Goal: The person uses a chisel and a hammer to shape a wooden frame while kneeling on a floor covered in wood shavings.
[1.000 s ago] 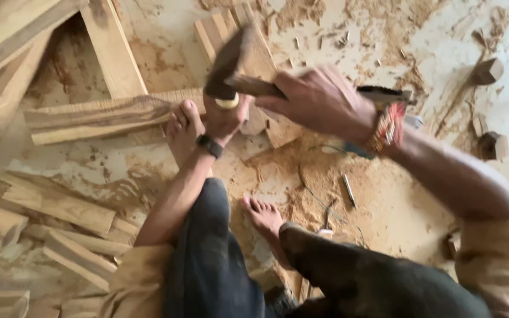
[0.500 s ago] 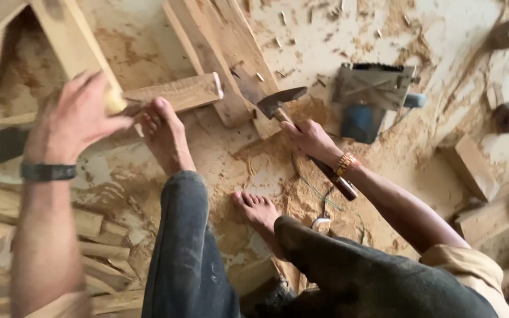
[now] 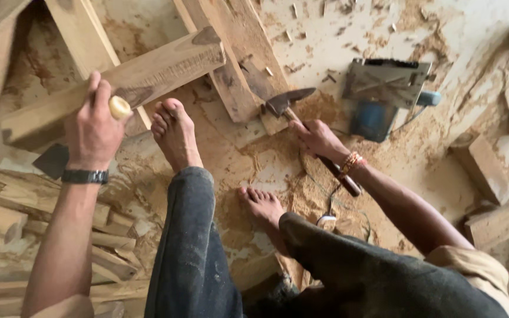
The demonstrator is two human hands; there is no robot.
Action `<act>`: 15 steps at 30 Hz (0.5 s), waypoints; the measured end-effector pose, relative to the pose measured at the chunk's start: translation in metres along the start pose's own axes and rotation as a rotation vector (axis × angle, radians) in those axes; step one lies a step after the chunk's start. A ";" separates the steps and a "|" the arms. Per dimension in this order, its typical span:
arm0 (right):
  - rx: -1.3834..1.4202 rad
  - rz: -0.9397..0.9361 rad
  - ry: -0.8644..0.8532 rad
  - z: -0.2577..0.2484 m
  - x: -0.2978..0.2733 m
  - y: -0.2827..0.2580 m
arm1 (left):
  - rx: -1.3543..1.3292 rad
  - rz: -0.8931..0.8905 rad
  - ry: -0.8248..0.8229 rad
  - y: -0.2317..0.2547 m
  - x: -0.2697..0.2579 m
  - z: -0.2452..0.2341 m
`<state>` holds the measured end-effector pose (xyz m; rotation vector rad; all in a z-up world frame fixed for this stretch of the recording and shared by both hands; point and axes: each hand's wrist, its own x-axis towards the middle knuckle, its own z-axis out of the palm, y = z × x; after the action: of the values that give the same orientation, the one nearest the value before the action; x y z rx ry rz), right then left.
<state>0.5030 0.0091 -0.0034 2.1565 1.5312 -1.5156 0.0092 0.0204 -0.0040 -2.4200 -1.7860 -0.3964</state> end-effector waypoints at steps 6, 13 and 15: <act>0.125 -0.061 -0.066 0.000 0.000 0.011 | -0.150 -0.215 -0.284 0.001 -0.019 -0.007; 0.096 -0.105 -0.073 -0.006 -0.011 0.007 | -0.175 -0.069 -0.270 0.001 -0.012 -0.035; 0.088 -0.108 -0.066 -0.004 -0.011 0.004 | -0.185 -0.047 -0.252 0.005 -0.013 -0.051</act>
<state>0.5084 0.0018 0.0052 2.0769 1.6128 -1.6997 0.0032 -0.0054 0.0415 -2.6619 -1.9899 -0.2831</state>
